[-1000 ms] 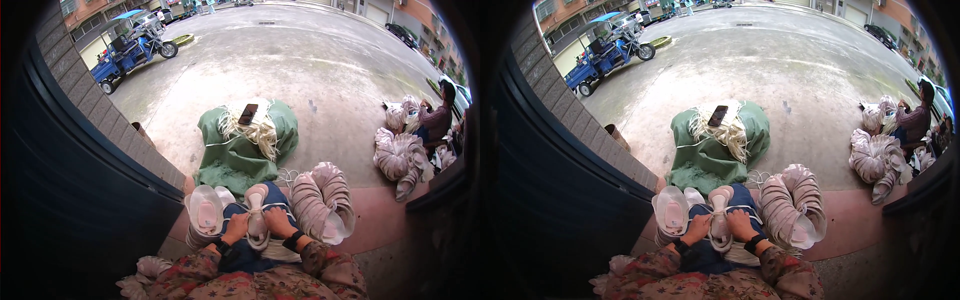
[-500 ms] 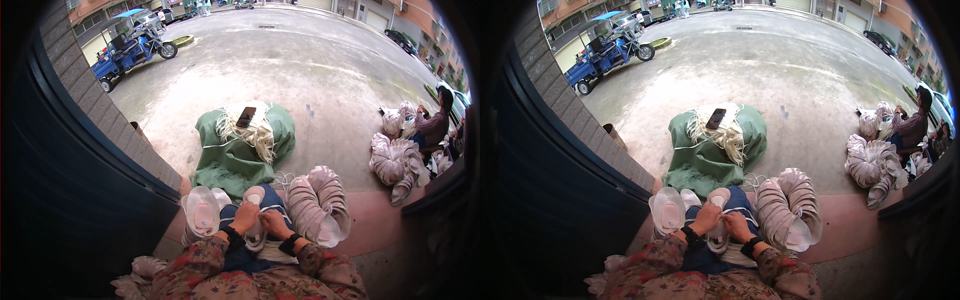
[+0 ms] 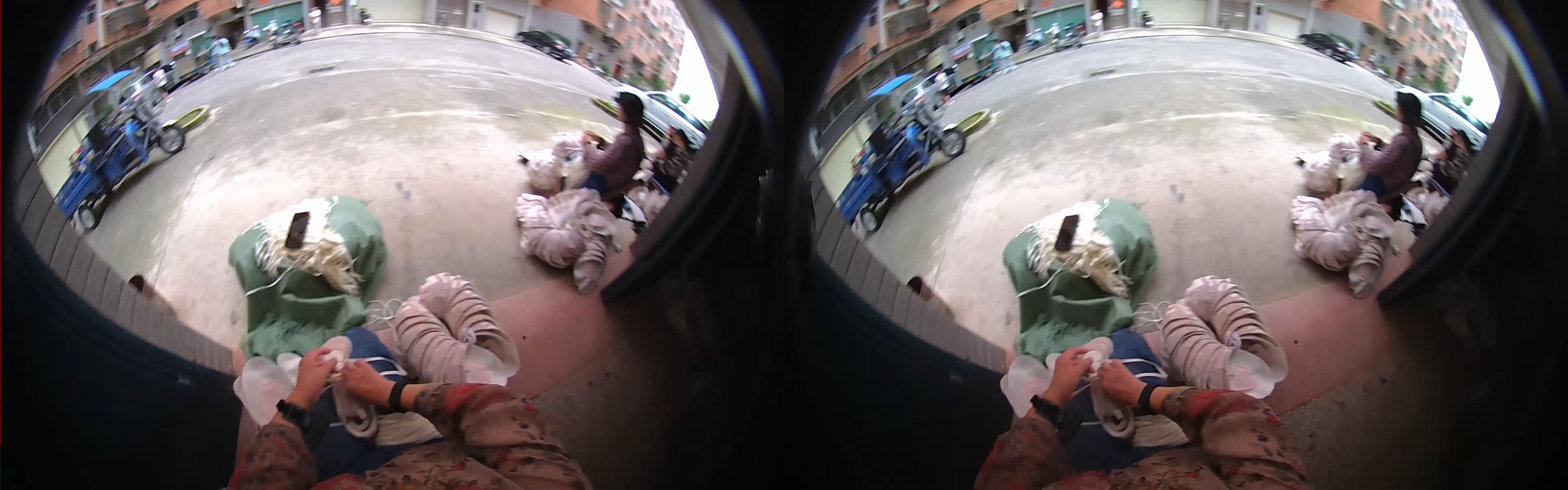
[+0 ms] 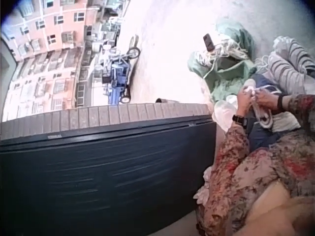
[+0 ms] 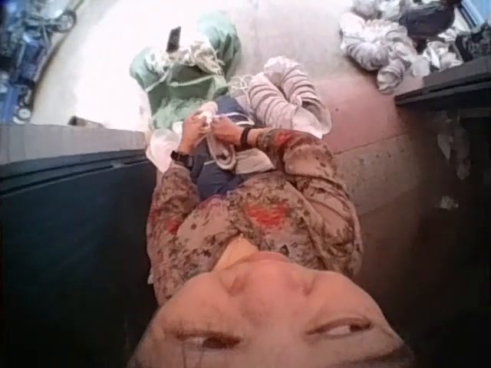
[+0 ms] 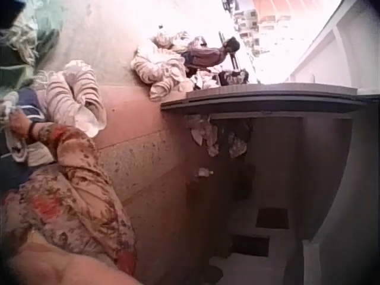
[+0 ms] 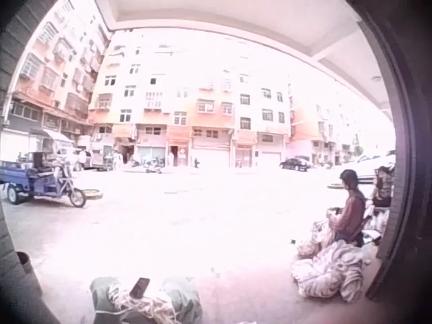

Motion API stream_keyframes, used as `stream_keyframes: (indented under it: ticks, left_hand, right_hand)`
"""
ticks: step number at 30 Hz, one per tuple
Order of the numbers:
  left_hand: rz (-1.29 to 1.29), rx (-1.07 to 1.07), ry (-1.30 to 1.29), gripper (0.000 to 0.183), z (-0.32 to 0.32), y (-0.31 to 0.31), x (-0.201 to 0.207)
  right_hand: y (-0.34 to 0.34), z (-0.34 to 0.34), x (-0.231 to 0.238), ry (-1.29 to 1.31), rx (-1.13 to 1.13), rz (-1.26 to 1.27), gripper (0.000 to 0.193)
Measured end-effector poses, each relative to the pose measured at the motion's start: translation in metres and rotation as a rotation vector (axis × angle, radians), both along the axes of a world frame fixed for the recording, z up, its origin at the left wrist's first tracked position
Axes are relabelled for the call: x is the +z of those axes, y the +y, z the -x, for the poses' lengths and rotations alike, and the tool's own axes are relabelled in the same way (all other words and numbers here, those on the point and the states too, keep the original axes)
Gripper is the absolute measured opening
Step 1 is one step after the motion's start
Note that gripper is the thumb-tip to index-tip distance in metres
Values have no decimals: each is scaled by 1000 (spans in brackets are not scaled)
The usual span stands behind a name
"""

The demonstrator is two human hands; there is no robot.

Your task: Lacing or assembling white shoe components while sitting in an entryway.

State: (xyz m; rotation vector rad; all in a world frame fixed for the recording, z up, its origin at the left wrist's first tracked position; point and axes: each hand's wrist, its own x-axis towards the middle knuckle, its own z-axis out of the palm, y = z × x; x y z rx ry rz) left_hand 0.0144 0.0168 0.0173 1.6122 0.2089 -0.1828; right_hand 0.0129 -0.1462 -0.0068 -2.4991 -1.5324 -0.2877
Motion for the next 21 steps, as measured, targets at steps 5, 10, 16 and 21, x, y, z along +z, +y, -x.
stream_keyframes:
  ticks: [5,10,16,21]
  left_hand:
    - [25,-31,127,37,-10,-5,23]
    - [-210,-424,-550,41,-28,-21,-19]
    - [-404,-365,111,43,-6,-33,8]
    - [-745,-186,-528,25,0,-23,-15]
  right_hand:
    - [-18,5,46,21,34,-127,16]
    - [-40,-1,163,784,-48,-948,8]
    - [-160,-6,353,197,223,-1646,19]
    - [-226,-13,339,277,235,-1905,17]
